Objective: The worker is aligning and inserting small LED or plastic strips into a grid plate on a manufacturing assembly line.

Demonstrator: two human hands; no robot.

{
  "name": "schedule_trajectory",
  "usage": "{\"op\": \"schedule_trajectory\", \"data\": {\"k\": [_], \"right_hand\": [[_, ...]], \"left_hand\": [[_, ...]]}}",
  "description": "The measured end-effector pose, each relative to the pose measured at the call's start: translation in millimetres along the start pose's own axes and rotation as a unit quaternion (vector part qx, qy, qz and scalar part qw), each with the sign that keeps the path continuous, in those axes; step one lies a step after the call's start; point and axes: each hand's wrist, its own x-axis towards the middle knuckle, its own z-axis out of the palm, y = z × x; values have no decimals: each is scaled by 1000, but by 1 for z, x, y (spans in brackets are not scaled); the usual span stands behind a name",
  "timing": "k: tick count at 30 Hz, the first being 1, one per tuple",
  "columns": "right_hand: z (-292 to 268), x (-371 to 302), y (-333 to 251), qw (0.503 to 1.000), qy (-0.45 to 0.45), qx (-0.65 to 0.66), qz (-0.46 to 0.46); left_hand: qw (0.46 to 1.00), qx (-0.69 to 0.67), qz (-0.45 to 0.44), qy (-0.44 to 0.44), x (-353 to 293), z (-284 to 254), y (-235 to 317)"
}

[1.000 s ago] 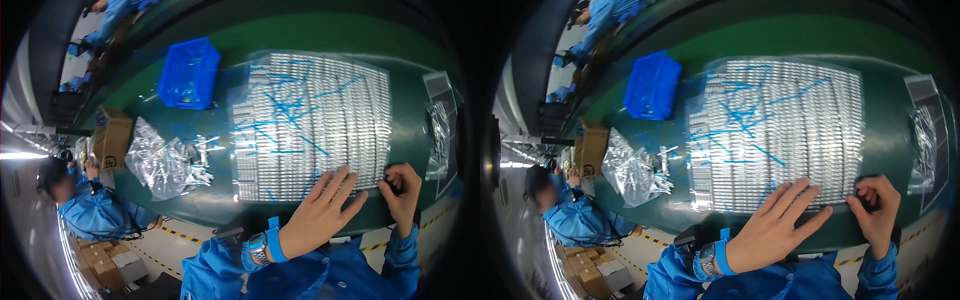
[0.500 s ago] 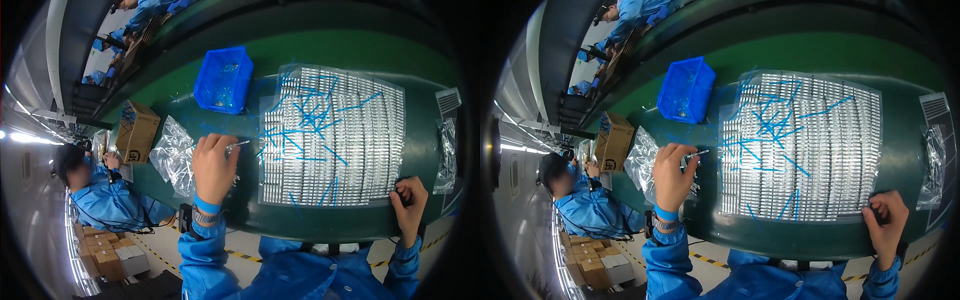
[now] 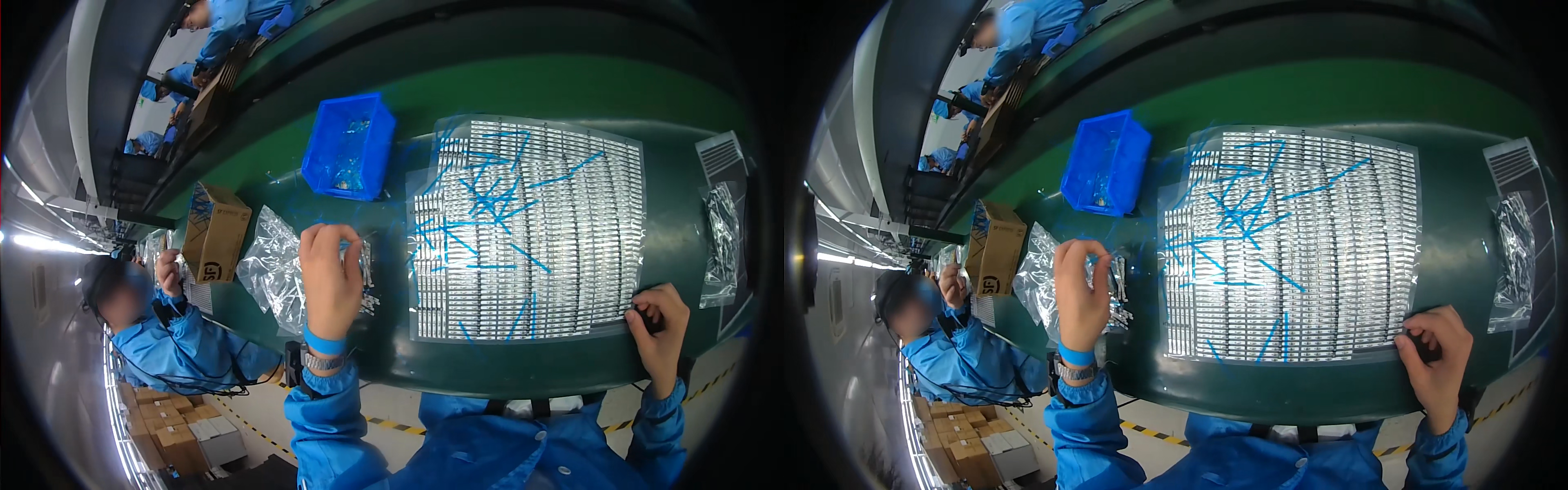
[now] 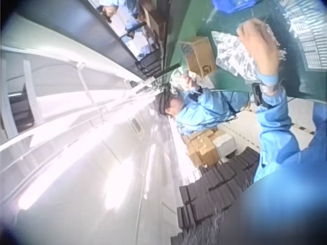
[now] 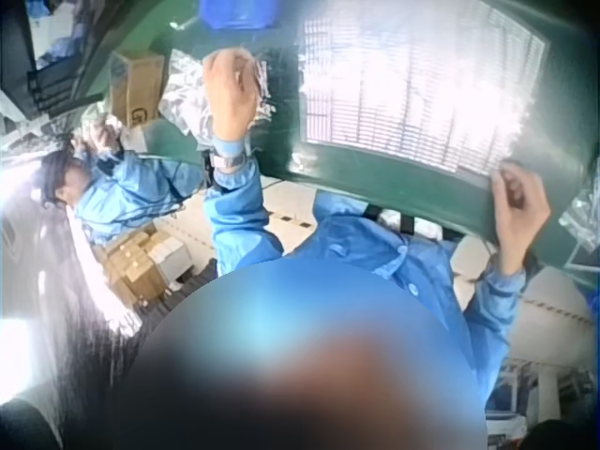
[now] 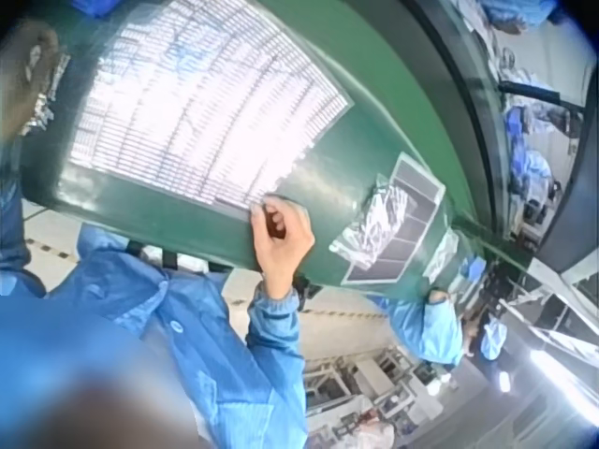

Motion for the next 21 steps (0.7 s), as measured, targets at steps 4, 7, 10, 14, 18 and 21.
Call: {"op": "schedule_trajectory", "data": {"k": [4, 7, 10, 14, 18, 21], "right_hand": [[-4, 4, -2, 1000, -21, -4, -12], [-6, -5, -9, 997, 47, 46, 39], [-9, 1, -50, 992, 83, 81, -53], [10, 33, -99, 971, -123, 200, -51], [16, 25, -91, 962, -158, 222, -28], [15, 19, -88, 960, -160, 228, 0]], "left_hand": [[979, -116, -165, -9, -1, -21, 16], [984, -154, -89, -27, 4, -20, 52], [955, -262, -67, -119, -6, -24, 109], [884, -375, -40, -277, -13, -18, 146], [859, -422, 27, -289, -18, 6, 158], [851, -432, -13, -298, -21, 13, 171]]}}
